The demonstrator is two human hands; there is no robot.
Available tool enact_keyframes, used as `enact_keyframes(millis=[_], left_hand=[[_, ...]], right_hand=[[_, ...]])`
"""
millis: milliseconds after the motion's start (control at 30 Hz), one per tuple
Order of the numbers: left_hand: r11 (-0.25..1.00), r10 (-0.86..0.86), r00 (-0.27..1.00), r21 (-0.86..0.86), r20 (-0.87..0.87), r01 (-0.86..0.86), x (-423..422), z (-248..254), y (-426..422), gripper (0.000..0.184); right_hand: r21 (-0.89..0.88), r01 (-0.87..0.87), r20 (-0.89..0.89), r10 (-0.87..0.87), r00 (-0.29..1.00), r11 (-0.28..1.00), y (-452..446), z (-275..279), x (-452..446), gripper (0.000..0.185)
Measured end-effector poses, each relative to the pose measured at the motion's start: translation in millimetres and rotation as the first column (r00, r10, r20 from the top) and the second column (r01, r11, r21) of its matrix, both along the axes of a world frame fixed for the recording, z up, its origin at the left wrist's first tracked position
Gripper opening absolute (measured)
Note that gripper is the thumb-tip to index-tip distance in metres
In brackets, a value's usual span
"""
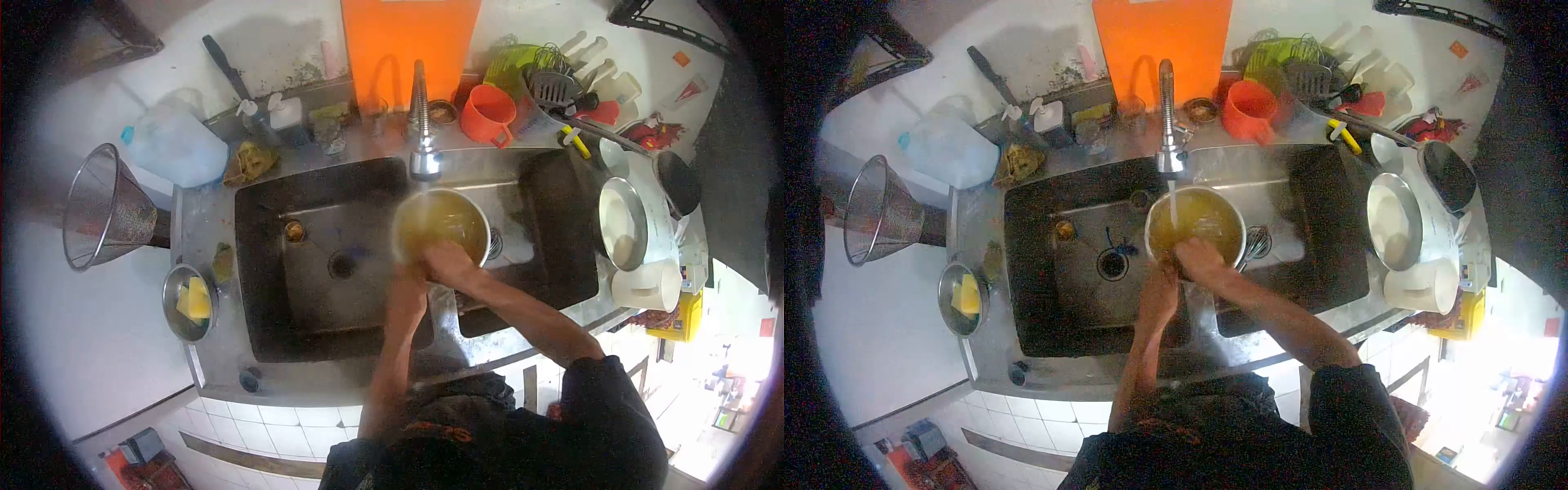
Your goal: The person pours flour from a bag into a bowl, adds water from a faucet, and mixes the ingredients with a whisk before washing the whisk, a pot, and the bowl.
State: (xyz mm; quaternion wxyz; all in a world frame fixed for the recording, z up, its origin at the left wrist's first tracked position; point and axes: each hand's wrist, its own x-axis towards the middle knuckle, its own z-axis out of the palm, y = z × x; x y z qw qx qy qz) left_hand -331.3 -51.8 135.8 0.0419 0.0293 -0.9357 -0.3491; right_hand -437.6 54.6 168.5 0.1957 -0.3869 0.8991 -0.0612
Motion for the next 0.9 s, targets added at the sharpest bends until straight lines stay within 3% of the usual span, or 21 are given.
enact_keyframes(millis=[133, 200, 233, 300, 333, 400, 433, 500, 533, 600, 633, 700, 733, 800, 867, 900], left_hand=[[0.990, 0.119, 0.984, 0.060, 0.130, -0.128, 0.2, 27.3, 2.0, 0.041], [0.995, 0.098, 0.989, -0.029, 0.110, -0.095, -2.4, 31.6, -0.6, 0.038], [0.995, 0.100, 0.989, -0.028, 0.107, -0.098, -4.0, 32.3, -1.9, 0.038], [0.944, 0.053, 0.999, -0.327, -0.004, -0.052, -3.3, 32.3, -2.9, 0.017], [0.946, 0.058, 0.998, -0.321, -0.001, -0.055, -5.4, 43.4, -3.3, 0.017], [0.986, 0.163, 0.965, -0.012, 0.206, -0.164, -11.7, 62.8, -5.2, 0.017], [0.986, 0.167, 0.964, -0.009, 0.206, -0.169, -10.7, 56.0, -6.9, 0.017], [0.991, 0.127, 0.991, -0.053, 0.051, -0.125, -8.1, 44.2, -11.0, 0.015], [0.991, 0.128, 0.990, -0.049, 0.057, -0.126, -7.6, 44.0, -11.9, 0.015], [0.977, 0.159, 0.964, -0.174, 0.212, -0.123, -13.2, 46.7, -14.5, 0.014], [0.976, 0.166, 0.964, -0.172, 0.209, -0.130, -15.3, 45.8, -15.3, 0.014], [0.973, 0.183, 0.977, -0.162, 0.110, -0.164, -18.9, 45.4, -19.5, 0.039], [0.972, 0.191, 0.975, -0.162, 0.111, -0.172, -21.3, 45.8, -20.4, 0.039], [0.973, 0.229, 0.934, -0.080, 0.275, -0.215, -28.1, 47.8, -18.0, 0.041], [0.979, 0.190, 0.948, -0.119, 0.255, -0.164, -31.3, 56.1, -11.9, 0.042], [0.980, 0.154, 0.960, -0.160, 0.235, -0.118, -34.1, 59.1, -9.9, 0.044]], right_hand=[[-0.018, 0.066, -0.075, -0.068, 0.995, 0.998, -29.9, 7.9, -29.8, 0.018], [0.188, 0.087, -0.198, -0.049, 0.979, 0.978, -31.5, 25.8, -48.4, 0.017], [0.188, 0.085, -0.201, -0.046, 0.978, 0.978, -25.9, 24.5, -55.0, 0.017], [0.161, 0.029, -0.351, 0.029, 0.936, 0.987, -3.5, 20.3, -63.5, 0.013], [0.168, 0.025, -0.348, 0.036, 0.937, 0.986, 7.7, 19.9, -61.4, 0.013], [0.269, -0.004, -0.184, 0.056, 0.981, 0.963, 24.5, 20.2, -50.1, 0.015], [0.271, -0.008, -0.185, 0.061, 0.981, 0.962, 23.6, 31.7, -40.9, 0.015], [0.352, -0.133, 0.101, 0.103, 0.989, 0.927, 24.1, 53.2, -24.8, 0.023], [0.355, -0.136, 0.107, 0.104, 0.989, 0.925, 23.9, 53.4, -22.0, 0.023], [0.133, -0.009, 0.429, -0.050, 0.902, 0.991, 23.2, 54.1, -20.0, 0.029], [0.135, -0.016, 0.426, -0.044, 0.904, 0.991, 26.3, 45.6, -23.2, 0.029], [0.127, -0.183, 0.340, 0.130, 0.931, 0.975, 33.7, 27.2, -31.0, 0.028], [0.127, -0.191, 0.341, 0.138, 0.930, 0.973, 36.9, 25.4, -36.2, 0.028], [0.431, -0.123, -0.067, 0.168, 0.983, 0.894, 39.2, 26.8, -54.3, 0.026], [0.589, -0.221, -0.181, 0.394, 0.901, 0.778, 16.3, 74.5, -70.9, 0.019], [0.593, -0.220, -0.183, 0.396, 0.900, 0.774, 12.0, 55.3, -89.5, 0.019]])
